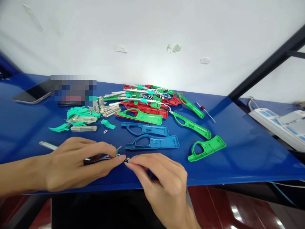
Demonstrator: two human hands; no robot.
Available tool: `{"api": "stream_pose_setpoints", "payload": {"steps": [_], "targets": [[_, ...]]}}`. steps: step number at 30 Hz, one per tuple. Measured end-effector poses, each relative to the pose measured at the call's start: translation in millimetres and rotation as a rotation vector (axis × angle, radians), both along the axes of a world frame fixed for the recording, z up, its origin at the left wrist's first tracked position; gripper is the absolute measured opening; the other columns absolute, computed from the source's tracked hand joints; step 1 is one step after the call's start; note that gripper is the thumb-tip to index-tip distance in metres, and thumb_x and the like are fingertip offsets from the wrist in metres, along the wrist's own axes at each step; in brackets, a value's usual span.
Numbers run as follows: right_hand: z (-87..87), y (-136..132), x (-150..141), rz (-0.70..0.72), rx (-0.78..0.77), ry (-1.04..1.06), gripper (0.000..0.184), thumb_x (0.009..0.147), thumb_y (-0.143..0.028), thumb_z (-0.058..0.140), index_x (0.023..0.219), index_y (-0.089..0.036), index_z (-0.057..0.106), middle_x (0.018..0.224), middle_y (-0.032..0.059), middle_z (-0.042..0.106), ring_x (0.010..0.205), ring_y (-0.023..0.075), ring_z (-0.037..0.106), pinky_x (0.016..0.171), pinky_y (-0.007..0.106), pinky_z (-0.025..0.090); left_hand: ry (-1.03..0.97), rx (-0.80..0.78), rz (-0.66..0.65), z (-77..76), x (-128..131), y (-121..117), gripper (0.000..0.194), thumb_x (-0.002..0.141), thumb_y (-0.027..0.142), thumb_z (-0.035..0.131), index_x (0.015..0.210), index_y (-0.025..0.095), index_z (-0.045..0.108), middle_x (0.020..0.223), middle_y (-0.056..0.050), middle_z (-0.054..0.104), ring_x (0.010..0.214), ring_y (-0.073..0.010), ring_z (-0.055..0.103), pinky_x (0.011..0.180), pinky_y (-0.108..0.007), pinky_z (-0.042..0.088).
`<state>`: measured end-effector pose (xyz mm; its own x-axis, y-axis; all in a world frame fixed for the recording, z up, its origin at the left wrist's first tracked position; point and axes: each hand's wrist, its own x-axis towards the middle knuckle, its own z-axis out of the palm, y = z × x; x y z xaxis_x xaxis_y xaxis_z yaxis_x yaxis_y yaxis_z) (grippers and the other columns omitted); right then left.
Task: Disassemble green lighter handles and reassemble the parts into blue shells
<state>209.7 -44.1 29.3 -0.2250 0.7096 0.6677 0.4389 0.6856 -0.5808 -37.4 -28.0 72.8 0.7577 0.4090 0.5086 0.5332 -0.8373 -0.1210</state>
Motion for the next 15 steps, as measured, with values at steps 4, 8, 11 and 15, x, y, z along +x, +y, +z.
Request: {"api": "stream_pose_setpoints", "payload": {"steps": [4, 8, 11, 15], "targets": [[-1.3, 0.6, 0.4, 0.023, -0.02, 0.016, 0.014, 0.094, -0.012, 0.084, 0.098, -0.025, 0.079, 0.091, -0.007, 0.085, 0.079, 0.0103, 0.081, 0.081, 0.016, 0.063, 0.046, -0.067, -0.027, 3.4, -2.8, -3.5, 0.043, 0.116, 0.011, 0.019, 0.122, 0.022, 0.059, 0.094, 0.002, 0.078, 0.062, -0.0106, 0.071, 0.058, -0.027, 0.049], [-0.3, 1.9, 0.9, 0.068, -0.097, 0.02, 0.013, 0.094, -0.014, 0.084, 0.096, -0.025, 0.08, 0.09, -0.0083, 0.085, 0.076, 0.0095, 0.08, 0.077, 0.015, 0.062, 0.057, -0.091, -0.048, 6.5, -3.1, -3.7, 0.048, 0.116, 0.011, 0.017, 0.118, 0.021, 0.064, 0.092, 0.002, 0.078, 0.064, -0.0109, 0.072, 0.059, -0.027, 0.05], [2.1, 3.2, 1.5, 0.099, -0.173, 0.018, 0.014, 0.093, -0.014, 0.085, 0.095, -0.027, 0.08, 0.09, -0.0105, 0.085, 0.075, 0.0085, 0.079, 0.078, 0.014, 0.062, 0.057, -0.122, -0.068, 7.4, -3.7, -2.9, 0.05, 0.116, 0.01, 0.017, 0.118, 0.02, 0.067, 0.094, 0.001, 0.079, 0.066, -0.0107, 0.072, 0.06, -0.027, 0.05], [4.8, 3.9, 3.0, 0.094, -0.25, 0.047, 0.016, 0.09, -0.016, 0.089, 0.091, -0.03, 0.082, 0.087, -0.0133, 0.084, 0.07, 0.0072, 0.077, 0.074, 0.012, 0.061, 0.06, -0.19, -0.087, 9.6, -6.2, -4.8, 0.049, 0.118, 0.013, 0.019, 0.125, 0.021, 0.067, 0.099, 0.002, 0.08, 0.074, -0.0103, 0.075, 0.065, -0.025, 0.052]]}}
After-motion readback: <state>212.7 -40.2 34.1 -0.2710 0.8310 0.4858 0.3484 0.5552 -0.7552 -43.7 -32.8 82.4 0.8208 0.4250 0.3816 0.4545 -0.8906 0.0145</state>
